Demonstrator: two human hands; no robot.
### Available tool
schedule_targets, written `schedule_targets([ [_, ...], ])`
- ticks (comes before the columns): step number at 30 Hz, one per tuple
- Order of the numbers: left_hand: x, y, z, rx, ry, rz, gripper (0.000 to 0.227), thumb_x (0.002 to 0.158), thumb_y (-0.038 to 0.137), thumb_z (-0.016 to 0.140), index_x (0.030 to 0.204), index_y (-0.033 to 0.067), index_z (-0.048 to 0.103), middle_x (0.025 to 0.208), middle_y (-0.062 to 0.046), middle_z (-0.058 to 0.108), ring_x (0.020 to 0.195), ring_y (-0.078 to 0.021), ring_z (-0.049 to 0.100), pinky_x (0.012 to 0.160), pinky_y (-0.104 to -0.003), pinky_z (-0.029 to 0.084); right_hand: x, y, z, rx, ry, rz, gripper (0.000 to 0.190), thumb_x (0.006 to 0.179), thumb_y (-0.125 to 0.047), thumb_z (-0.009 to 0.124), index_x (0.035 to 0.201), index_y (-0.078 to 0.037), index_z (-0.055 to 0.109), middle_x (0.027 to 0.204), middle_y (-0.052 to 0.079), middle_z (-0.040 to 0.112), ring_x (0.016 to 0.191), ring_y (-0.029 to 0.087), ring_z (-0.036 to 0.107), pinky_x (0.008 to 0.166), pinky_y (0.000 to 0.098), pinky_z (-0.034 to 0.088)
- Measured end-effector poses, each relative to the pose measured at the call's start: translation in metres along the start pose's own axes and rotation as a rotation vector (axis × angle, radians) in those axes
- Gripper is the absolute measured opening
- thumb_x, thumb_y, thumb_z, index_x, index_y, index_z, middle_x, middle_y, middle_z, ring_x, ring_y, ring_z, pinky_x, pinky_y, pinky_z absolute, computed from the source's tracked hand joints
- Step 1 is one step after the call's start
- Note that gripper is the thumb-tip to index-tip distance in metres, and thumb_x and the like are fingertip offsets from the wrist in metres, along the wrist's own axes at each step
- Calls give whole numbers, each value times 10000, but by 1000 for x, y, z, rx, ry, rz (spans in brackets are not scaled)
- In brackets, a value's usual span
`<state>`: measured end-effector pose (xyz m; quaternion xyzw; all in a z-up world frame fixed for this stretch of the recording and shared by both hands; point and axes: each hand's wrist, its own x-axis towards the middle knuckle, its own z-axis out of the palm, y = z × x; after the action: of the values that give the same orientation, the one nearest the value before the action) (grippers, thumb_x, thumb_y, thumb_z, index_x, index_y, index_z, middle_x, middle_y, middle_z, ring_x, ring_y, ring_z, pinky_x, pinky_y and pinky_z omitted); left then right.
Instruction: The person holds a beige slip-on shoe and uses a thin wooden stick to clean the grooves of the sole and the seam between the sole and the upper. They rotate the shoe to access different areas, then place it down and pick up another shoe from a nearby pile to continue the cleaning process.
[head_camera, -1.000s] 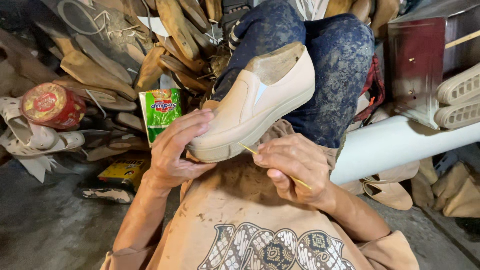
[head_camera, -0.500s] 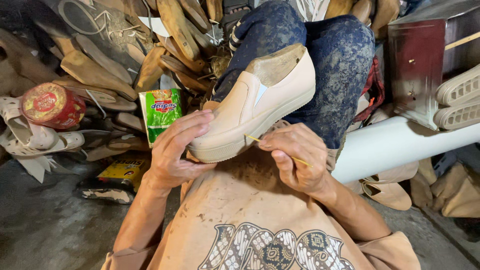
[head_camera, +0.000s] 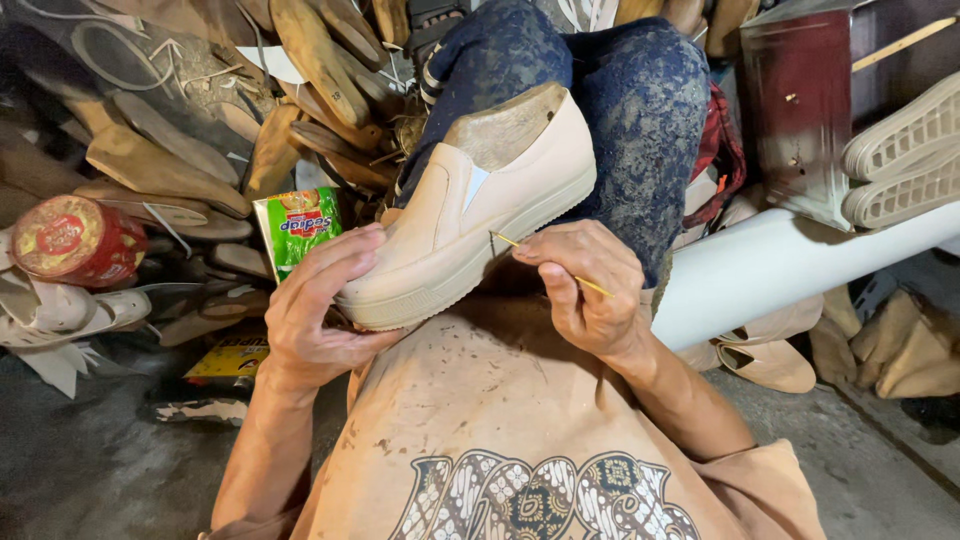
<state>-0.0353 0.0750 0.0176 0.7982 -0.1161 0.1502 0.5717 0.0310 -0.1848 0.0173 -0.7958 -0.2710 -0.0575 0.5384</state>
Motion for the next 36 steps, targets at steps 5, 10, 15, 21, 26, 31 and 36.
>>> schedule_targets([
  [5,-1,-3,0,19,8,-13,540,781,209,908,1101,-123,627,1078,-319,705,977,-532,727,851,-580,588,-9,14,-5,-59,45,31,286,1080,-136,478,953,-14,703,857,82,749,731,317,734,676,402,583],
  [10,-3,-5,-1,9,3,-20,536,793,211,897,1116,-118,623,1089,-319,701,993,-534,722,860,-580,582,-5,14,-9,-64,63,49,282,1084,-135,480,964,2,696,858,96,749,727,328,725,682,405,579],
  [15,-3,-4,-1,18,-5,-41,529,802,220,890,1118,-110,624,1097,-313,705,1001,-528,724,865,-574,582,-6,16,-7,-42,60,54,274,1073,-135,496,952,-2,702,857,89,751,735,325,731,679,408,582],
  [21,-5,-5,-1,14,2,-62,537,762,180,916,1106,-111,622,1088,-316,701,999,-539,721,872,-573,576,-7,29,-18,-251,77,-55,277,1075,-144,503,958,-20,722,867,72,749,711,300,715,678,392,563],
  [26,-2,-3,-2,22,-20,-66,524,785,197,897,1106,-111,621,1092,-317,697,1003,-531,720,878,-577,579,-7,22,-10,-185,86,-27,282,1069,-157,509,930,-36,722,849,66,743,690,298,709,649,397,563],
  [31,-4,-3,-1,41,-6,-74,533,723,112,935,1093,-111,624,1082,-312,703,995,-527,727,883,-562,577,-9,38,-22,-225,116,-37,298,1080,-147,492,932,-16,715,846,75,745,704,300,717,674,388,563],
  [36,-4,-3,-3,44,-9,-69,541,709,89,939,1099,-106,620,1089,-310,704,1002,-529,727,889,-562,574,-10,33,-17,-222,139,-21,293,1082,-145,493,937,-8,708,852,83,748,716,312,719,679,398,567],
])
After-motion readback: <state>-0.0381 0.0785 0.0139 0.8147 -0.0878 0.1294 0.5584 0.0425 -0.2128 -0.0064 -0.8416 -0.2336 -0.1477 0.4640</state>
